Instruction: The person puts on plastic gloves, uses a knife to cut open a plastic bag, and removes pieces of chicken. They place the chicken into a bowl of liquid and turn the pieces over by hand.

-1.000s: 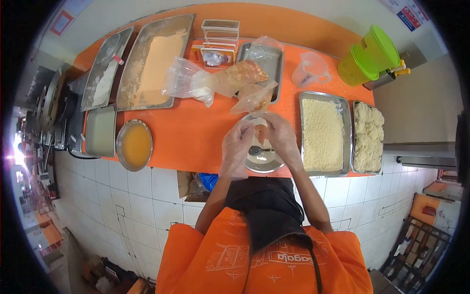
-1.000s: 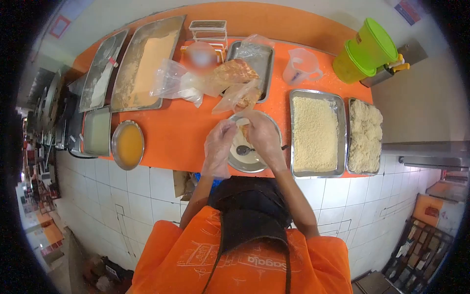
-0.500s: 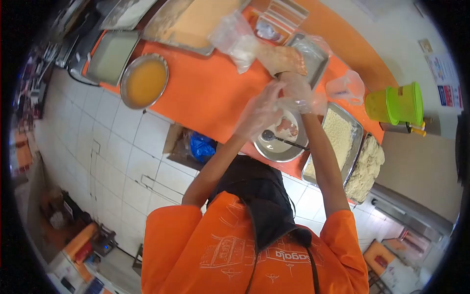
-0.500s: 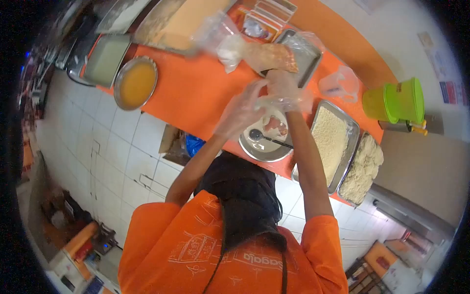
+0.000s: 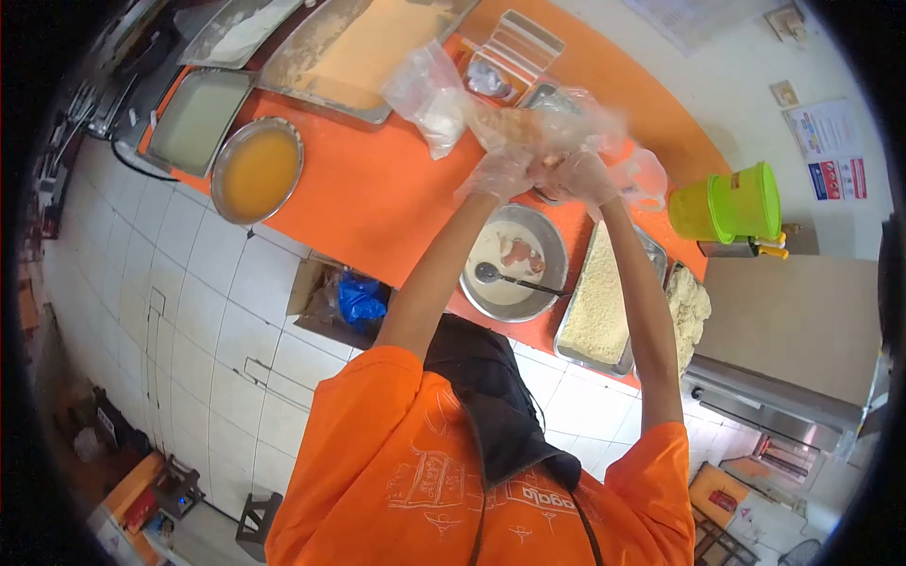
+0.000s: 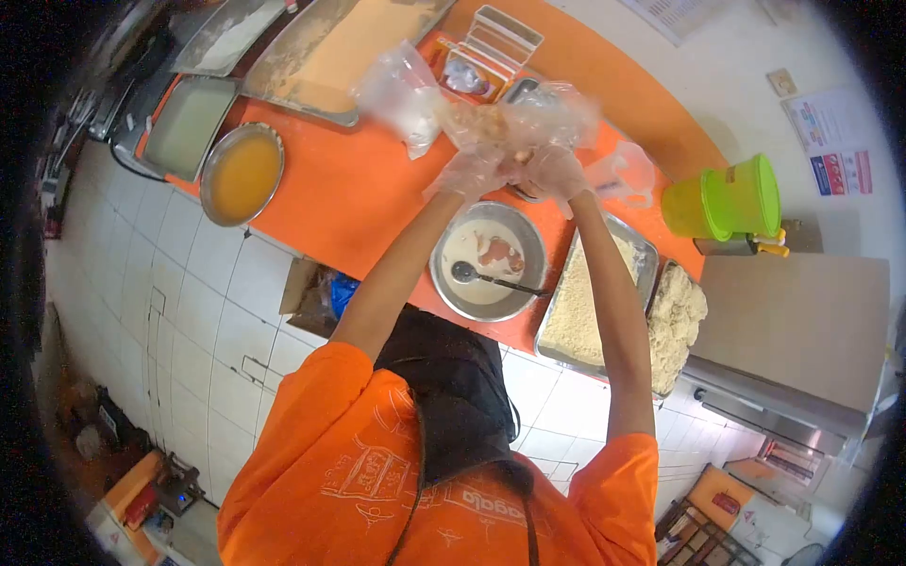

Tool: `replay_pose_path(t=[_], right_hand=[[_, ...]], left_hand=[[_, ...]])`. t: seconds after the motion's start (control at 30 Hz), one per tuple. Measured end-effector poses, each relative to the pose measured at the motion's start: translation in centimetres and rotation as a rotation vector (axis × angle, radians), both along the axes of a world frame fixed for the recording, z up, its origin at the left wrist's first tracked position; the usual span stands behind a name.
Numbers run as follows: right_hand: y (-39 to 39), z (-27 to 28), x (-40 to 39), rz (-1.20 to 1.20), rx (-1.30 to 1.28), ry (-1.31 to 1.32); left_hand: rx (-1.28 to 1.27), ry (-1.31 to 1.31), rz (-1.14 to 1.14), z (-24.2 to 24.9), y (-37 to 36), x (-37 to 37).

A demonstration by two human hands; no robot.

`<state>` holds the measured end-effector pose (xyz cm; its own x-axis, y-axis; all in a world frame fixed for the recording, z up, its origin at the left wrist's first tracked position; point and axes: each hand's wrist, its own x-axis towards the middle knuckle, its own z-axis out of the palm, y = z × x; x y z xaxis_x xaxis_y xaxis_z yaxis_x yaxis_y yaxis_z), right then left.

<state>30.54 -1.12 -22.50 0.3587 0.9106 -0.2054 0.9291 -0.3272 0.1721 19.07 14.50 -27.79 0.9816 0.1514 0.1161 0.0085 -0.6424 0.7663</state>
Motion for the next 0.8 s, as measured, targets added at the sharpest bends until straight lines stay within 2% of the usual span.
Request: replay_pose_path(t=[0.03,0.1,0.17,0.23,0.33,0.4,0.43,0.47,0.53,0.57,0.67,0.7,0.77,0.8], right_hand=[[-0.3,1.6,-0.2,-0.063,0.161,0.064],[-1.3,5.9,-1.1,-0.294,0.452,0.36],[-0.6,14.0,-5.3,-0.613,0.724,0.84],[-1.8,15.2,-6.7,-0.718,0.903,0.962],[-3.8,14.4,-9.4,-0.885,1.141,1.225],[-4.5,12.4,-12.3,-0.965,1.27,1.444],[-4.3,11.4,-14.1,-0.981,1.331,1.558],[-4.2,10.2,-15.5,-0.992,1.39,1.675],[-4.7,6.1,-17.2,-0.992,1.318,1.71],[-4.9,4.5,-17.7,-0.987,1.286,1.722],[-5.8,2.4,-19.4,-0.943,1.289,1.773],[-6.2,2.5,-19.8,-0.935,1.182,1.815],[-6.5,1.3,-20.3,-0.888,1.064,1.413],[-6.0,1.5,-20.4,-0.857,0.994,1.216]], left_hand=[[-0.006,0.046,0.056,0.2,-0.2,-0.3],[0.015,-0.001,0.086,0.2,-0.5,-0.7],[-0.047,-0.016,0.083,0.4,-0.5,-1.2],[-0.191,0.011,0.048,1.3,-0.8,-2.2],[-0.26,-0.161,0.32,3.1,-3.3,-7.0],[-0.994,-0.15,0.139,0.7,-6.2,-10.5],[-1.271,-0.127,0.055,0.8,-7.1,-11.4],[-1.545,-0.085,-0.007,1.0,-7.9,-12.4],[-1.915,0.018,-0.108,4.6,-8.4,-13.5],[-1.846,0.029,-0.137,3.6,-8.1,-13.2],[-1.713,0.178,0.005,4.2,-7.3,-14.5],[-1.643,0.264,0.038,3.6,-6.8,-15.0],[-1.5,0.432,0.107,1.9,-6.0,-16.0],[-1.465,0.417,0.129,1.9,-6.0,-16.0]])
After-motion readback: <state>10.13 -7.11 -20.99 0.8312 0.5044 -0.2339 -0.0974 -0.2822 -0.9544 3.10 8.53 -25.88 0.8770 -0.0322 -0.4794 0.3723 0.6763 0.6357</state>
